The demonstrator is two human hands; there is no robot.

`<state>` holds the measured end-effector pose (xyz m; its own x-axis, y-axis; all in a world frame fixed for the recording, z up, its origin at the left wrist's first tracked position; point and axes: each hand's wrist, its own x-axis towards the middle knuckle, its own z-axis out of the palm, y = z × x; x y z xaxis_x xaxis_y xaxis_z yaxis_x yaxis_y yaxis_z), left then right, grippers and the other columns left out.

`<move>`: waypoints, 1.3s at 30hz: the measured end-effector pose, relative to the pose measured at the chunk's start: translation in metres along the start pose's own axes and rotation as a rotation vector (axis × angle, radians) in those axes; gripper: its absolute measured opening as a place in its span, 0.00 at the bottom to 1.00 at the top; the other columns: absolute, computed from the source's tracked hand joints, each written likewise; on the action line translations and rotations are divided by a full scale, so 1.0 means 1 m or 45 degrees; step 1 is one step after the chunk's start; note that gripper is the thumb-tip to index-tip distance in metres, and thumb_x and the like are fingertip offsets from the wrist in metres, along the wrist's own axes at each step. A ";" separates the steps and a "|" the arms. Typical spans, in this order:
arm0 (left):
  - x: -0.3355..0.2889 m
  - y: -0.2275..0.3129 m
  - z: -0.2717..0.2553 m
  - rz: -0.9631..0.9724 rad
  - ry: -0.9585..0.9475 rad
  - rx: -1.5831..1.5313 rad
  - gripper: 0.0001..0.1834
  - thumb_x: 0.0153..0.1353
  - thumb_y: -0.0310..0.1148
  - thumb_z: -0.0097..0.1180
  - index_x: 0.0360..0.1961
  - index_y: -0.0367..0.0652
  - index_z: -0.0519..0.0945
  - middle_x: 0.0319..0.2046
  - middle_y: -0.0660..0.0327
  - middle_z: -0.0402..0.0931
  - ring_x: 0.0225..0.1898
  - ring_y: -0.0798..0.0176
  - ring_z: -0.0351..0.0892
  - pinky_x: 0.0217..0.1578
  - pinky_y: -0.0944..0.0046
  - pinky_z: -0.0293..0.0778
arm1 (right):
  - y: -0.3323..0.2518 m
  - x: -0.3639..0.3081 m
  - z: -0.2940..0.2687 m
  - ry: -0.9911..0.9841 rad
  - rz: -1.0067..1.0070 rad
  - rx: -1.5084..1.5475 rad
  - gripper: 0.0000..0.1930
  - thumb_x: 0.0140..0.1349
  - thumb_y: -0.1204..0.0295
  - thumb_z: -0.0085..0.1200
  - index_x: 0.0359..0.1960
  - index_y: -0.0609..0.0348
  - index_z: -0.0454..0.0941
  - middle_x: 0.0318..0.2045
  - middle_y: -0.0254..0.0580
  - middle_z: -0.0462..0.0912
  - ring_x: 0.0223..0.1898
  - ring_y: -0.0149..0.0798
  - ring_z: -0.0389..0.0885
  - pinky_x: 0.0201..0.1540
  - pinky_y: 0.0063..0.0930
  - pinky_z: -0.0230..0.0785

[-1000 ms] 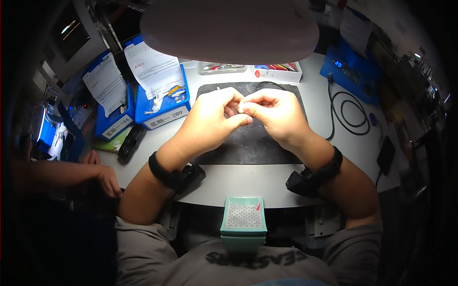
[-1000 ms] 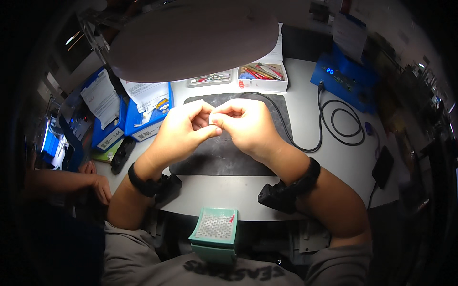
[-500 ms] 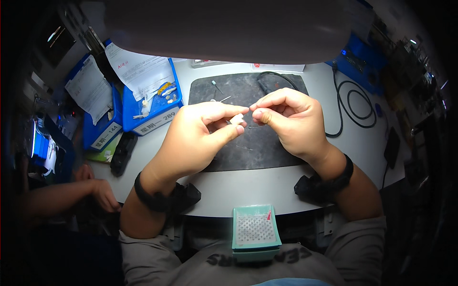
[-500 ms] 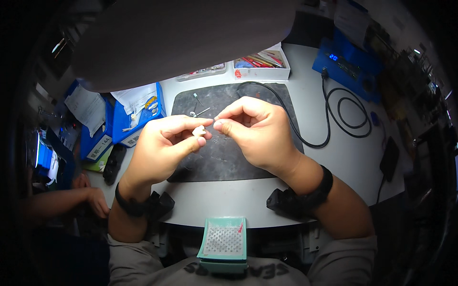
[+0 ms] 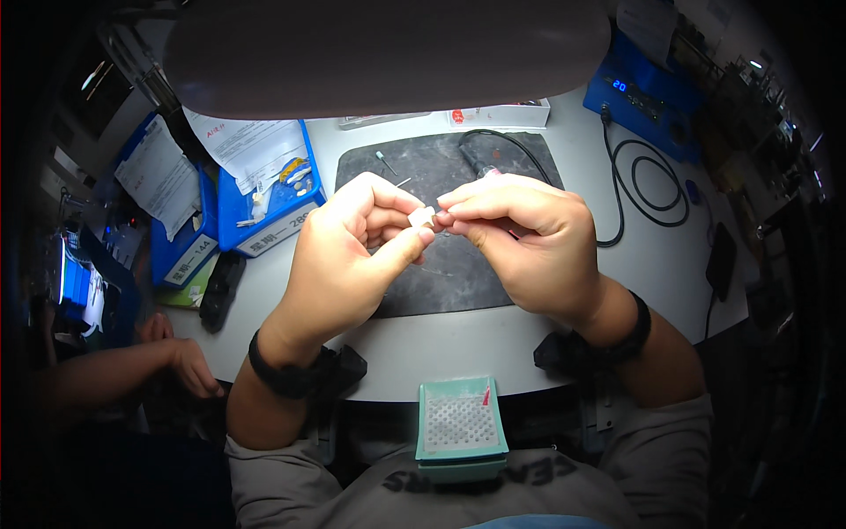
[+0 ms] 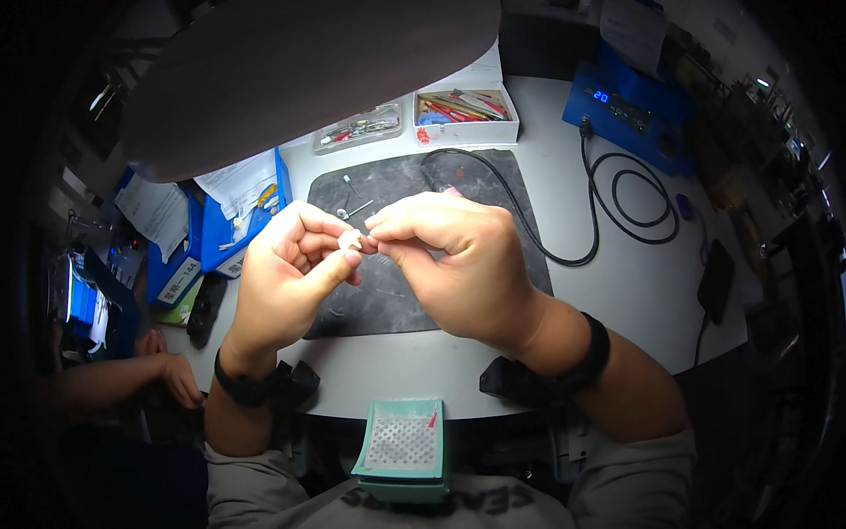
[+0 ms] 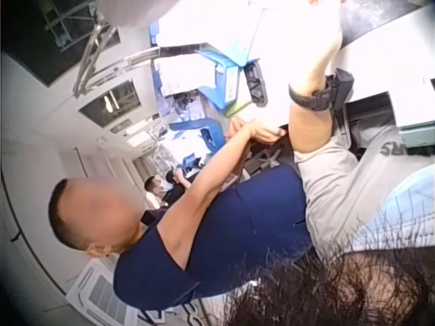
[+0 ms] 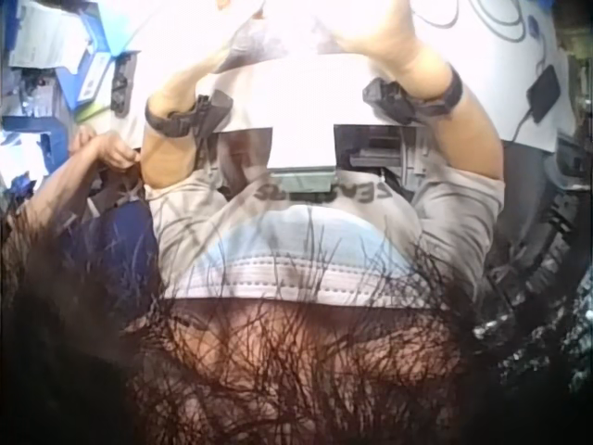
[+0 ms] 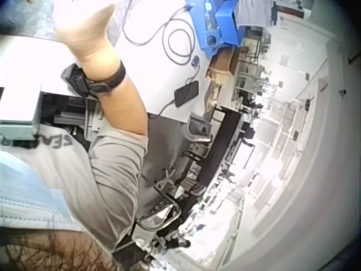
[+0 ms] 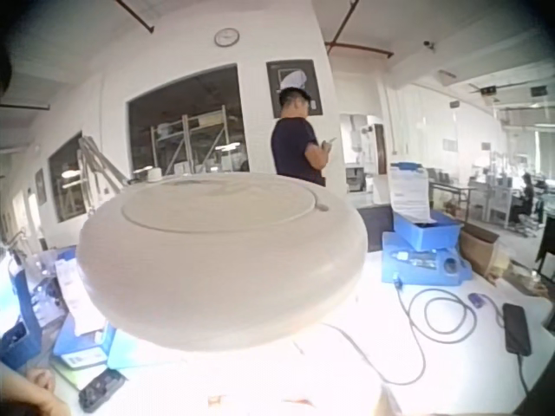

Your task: Inspecting dental prosthetic components and using a rotary tool to polish or shape them at a laboratory workstation.

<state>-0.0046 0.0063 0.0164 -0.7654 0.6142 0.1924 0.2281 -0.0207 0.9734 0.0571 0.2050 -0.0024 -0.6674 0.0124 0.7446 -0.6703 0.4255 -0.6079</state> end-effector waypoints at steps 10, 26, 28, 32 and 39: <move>-0.006 0.006 0.002 0.114 -0.065 0.111 0.09 0.61 0.23 0.67 0.40 0.32 0.80 0.35 0.59 0.84 0.37 0.71 0.84 0.40 0.71 0.80 | -0.010 -0.004 0.006 -0.033 0.225 0.376 0.03 0.60 0.83 0.64 0.35 0.64 0.85 0.35 0.41 0.88 0.36 0.30 0.87 0.41 0.21 0.78; -0.007 0.005 -0.001 0.207 -0.102 0.187 0.12 0.59 0.17 0.67 0.42 0.33 0.79 0.38 0.62 0.78 0.40 0.72 0.82 0.41 0.73 0.79 | -0.010 -0.003 0.003 -0.071 0.189 0.272 0.06 0.60 0.86 0.62 0.38 0.66 0.85 0.37 0.44 0.88 0.40 0.32 0.87 0.45 0.23 0.79; -0.006 0.002 -0.001 0.216 -0.084 0.177 0.10 0.59 0.19 0.68 0.41 0.33 0.80 0.37 0.60 0.81 0.39 0.71 0.83 0.41 0.72 0.79 | -0.007 -0.003 0.002 -0.101 0.184 0.312 0.06 0.61 0.85 0.61 0.38 0.66 0.85 0.37 0.43 0.88 0.40 0.32 0.87 0.46 0.23 0.79; -0.006 0.001 0.000 0.225 -0.067 0.150 0.10 0.59 0.21 0.69 0.40 0.33 0.81 0.36 0.59 0.84 0.38 0.71 0.85 0.40 0.71 0.80 | -0.005 -0.002 0.000 -0.114 0.162 0.313 0.06 0.61 0.85 0.61 0.38 0.66 0.85 0.37 0.43 0.88 0.39 0.31 0.87 0.45 0.23 0.79; -0.004 -0.002 -0.001 0.289 -0.059 0.192 0.10 0.58 0.21 0.69 0.39 0.33 0.82 0.35 0.60 0.84 0.37 0.70 0.85 0.40 0.71 0.80 | -0.003 -0.003 0.000 -0.118 0.171 0.316 0.05 0.61 0.84 0.61 0.37 0.65 0.86 0.36 0.42 0.87 0.37 0.29 0.86 0.42 0.21 0.77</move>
<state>-0.0021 0.0032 0.0133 -0.6568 0.6429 0.3941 0.4801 -0.0465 0.8760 0.0605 0.2035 -0.0028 -0.7749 -0.0339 0.6312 -0.6249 0.1916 -0.7568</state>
